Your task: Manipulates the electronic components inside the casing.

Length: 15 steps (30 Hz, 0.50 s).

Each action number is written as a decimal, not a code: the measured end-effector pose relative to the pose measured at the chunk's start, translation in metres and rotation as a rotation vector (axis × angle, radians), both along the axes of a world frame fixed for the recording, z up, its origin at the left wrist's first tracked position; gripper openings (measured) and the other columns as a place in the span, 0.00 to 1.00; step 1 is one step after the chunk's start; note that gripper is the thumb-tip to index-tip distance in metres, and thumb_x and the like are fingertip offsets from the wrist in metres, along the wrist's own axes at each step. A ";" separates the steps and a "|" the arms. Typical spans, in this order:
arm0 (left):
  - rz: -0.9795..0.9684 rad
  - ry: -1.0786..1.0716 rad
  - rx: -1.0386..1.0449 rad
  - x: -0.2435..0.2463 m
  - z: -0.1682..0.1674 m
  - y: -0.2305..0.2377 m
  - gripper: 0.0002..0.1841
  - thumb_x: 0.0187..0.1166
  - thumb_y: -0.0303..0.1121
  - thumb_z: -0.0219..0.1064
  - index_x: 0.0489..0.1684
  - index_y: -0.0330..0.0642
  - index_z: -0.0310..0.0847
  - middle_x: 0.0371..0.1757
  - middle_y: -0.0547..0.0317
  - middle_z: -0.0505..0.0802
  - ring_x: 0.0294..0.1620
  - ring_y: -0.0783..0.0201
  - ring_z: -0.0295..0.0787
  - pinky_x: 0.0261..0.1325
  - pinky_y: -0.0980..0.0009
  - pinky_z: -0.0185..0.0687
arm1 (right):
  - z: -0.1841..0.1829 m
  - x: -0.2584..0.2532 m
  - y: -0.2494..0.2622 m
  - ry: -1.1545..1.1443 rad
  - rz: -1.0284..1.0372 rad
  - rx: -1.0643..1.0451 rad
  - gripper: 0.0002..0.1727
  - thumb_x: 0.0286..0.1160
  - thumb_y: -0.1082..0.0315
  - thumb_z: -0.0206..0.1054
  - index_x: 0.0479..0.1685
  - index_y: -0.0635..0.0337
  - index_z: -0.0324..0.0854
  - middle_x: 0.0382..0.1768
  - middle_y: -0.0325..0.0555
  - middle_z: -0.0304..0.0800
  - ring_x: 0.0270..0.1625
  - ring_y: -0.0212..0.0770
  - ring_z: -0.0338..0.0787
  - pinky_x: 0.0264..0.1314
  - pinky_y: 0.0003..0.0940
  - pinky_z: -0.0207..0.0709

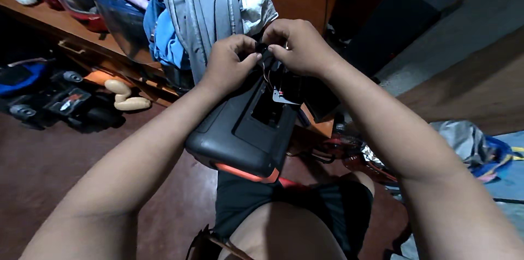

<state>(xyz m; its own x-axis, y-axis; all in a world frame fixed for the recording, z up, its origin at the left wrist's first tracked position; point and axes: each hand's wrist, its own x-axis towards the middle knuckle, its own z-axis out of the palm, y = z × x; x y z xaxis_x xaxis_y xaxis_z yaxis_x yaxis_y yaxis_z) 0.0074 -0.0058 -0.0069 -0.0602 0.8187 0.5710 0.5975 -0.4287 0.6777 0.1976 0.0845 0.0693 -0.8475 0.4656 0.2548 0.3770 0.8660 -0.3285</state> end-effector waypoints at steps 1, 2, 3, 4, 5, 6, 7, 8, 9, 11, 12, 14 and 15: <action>-0.002 0.002 0.005 -0.001 0.000 0.000 0.09 0.81 0.32 0.69 0.50 0.37 0.87 0.44 0.60 0.94 0.43 0.78 0.90 0.53 0.77 0.87 | -0.001 0.000 0.000 0.010 0.012 -0.006 0.13 0.81 0.62 0.65 0.57 0.53 0.87 0.50 0.40 0.94 0.56 0.40 0.91 0.66 0.58 0.76; -0.006 0.003 0.007 -0.002 0.000 -0.001 0.09 0.81 0.32 0.69 0.50 0.38 0.87 0.44 0.60 0.94 0.43 0.78 0.90 0.53 0.78 0.86 | -0.001 0.000 -0.001 0.013 0.022 -0.008 0.13 0.80 0.60 0.67 0.57 0.52 0.87 0.51 0.40 0.94 0.56 0.40 0.91 0.66 0.58 0.76; -0.014 0.001 0.014 -0.003 0.000 -0.002 0.09 0.80 0.31 0.70 0.51 0.37 0.86 0.45 0.60 0.94 0.43 0.78 0.90 0.53 0.78 0.86 | -0.002 -0.001 -0.002 0.017 0.031 -0.004 0.14 0.80 0.58 0.69 0.57 0.52 0.87 0.52 0.40 0.93 0.58 0.40 0.90 0.67 0.59 0.75; -0.027 -0.003 0.023 -0.004 0.000 -0.002 0.11 0.79 0.30 0.71 0.54 0.36 0.85 0.45 0.59 0.94 0.43 0.77 0.90 0.53 0.78 0.86 | -0.004 -0.002 -0.003 0.021 0.035 0.007 0.14 0.79 0.56 0.70 0.56 0.52 0.87 0.53 0.40 0.92 0.59 0.40 0.89 0.68 0.60 0.73; -0.049 -0.011 0.032 -0.006 0.000 -0.002 0.13 0.78 0.29 0.71 0.57 0.35 0.83 0.47 0.58 0.93 0.44 0.76 0.89 0.53 0.77 0.86 | -0.005 -0.004 -0.005 0.028 0.029 0.026 0.14 0.79 0.56 0.70 0.55 0.51 0.87 0.54 0.41 0.92 0.61 0.41 0.88 0.69 0.61 0.72; -0.072 -0.025 0.039 -0.007 0.000 -0.002 0.16 0.77 0.28 0.72 0.60 0.34 0.80 0.47 0.58 0.93 0.44 0.75 0.89 0.53 0.76 0.86 | -0.006 -0.006 -0.006 0.028 0.017 0.046 0.13 0.80 0.57 0.70 0.56 0.52 0.87 0.54 0.41 0.92 0.61 0.43 0.88 0.70 0.63 0.70; -0.089 -0.038 0.047 -0.007 0.001 -0.002 0.18 0.76 0.27 0.72 0.62 0.34 0.76 0.47 0.58 0.93 0.44 0.74 0.91 0.54 0.75 0.87 | -0.006 -0.008 -0.008 0.024 0.003 0.069 0.13 0.81 0.57 0.68 0.56 0.52 0.87 0.53 0.42 0.92 0.61 0.44 0.88 0.70 0.63 0.69; -0.105 -0.044 0.054 -0.007 0.001 -0.003 0.20 0.75 0.26 0.72 0.63 0.35 0.72 0.46 0.59 0.93 0.44 0.74 0.91 0.54 0.74 0.87 | -0.006 -0.010 -0.010 0.026 -0.008 0.089 0.12 0.82 0.58 0.67 0.55 0.52 0.87 0.51 0.42 0.92 0.60 0.44 0.88 0.70 0.63 0.69; -0.121 -0.047 0.059 -0.006 0.001 -0.002 0.22 0.74 0.26 0.72 0.64 0.36 0.70 0.46 0.58 0.92 0.44 0.73 0.91 0.54 0.73 0.88 | -0.006 -0.012 -0.011 0.034 -0.010 0.098 0.11 0.83 0.59 0.67 0.54 0.52 0.87 0.50 0.42 0.92 0.59 0.44 0.88 0.69 0.62 0.68; -0.142 -0.049 0.064 -0.006 0.001 -0.002 0.23 0.75 0.26 0.72 0.66 0.36 0.67 0.47 0.56 0.93 0.43 0.71 0.92 0.53 0.72 0.88 | -0.007 -0.014 -0.011 0.058 0.004 0.095 0.09 0.81 0.62 0.67 0.52 0.52 0.88 0.50 0.44 0.89 0.60 0.46 0.87 0.67 0.62 0.70; -0.147 -0.055 0.068 -0.006 0.000 -0.002 0.22 0.75 0.25 0.71 0.65 0.36 0.67 0.47 0.57 0.93 0.43 0.72 0.91 0.51 0.73 0.88 | -0.008 -0.014 -0.012 0.074 0.024 0.090 0.08 0.80 0.65 0.69 0.50 0.52 0.89 0.50 0.45 0.86 0.60 0.47 0.85 0.67 0.63 0.70; -0.142 -0.069 0.059 -0.007 0.000 -0.003 0.19 0.77 0.25 0.68 0.63 0.37 0.66 0.47 0.58 0.93 0.43 0.74 0.91 0.50 0.75 0.87 | -0.012 -0.012 -0.010 0.108 0.090 0.135 0.07 0.76 0.68 0.69 0.47 0.51 0.90 0.53 0.47 0.85 0.63 0.50 0.84 0.67 0.63 0.69; -0.135 -0.075 0.055 -0.007 0.000 -0.003 0.18 0.78 0.25 0.67 0.61 0.37 0.66 0.46 0.59 0.93 0.43 0.75 0.90 0.50 0.76 0.87 | -0.014 -0.011 -0.010 0.115 0.125 0.181 0.07 0.77 0.68 0.68 0.47 0.50 0.91 0.54 0.48 0.84 0.64 0.51 0.83 0.69 0.63 0.67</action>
<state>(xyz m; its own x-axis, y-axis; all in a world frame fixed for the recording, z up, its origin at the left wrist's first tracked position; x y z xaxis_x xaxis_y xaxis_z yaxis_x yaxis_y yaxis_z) 0.0002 -0.0089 -0.0066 0.0045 0.7898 0.6133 0.4804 -0.5396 0.6914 0.1869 0.0747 0.0555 -0.8562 0.2967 0.4229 0.2322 0.9523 -0.1980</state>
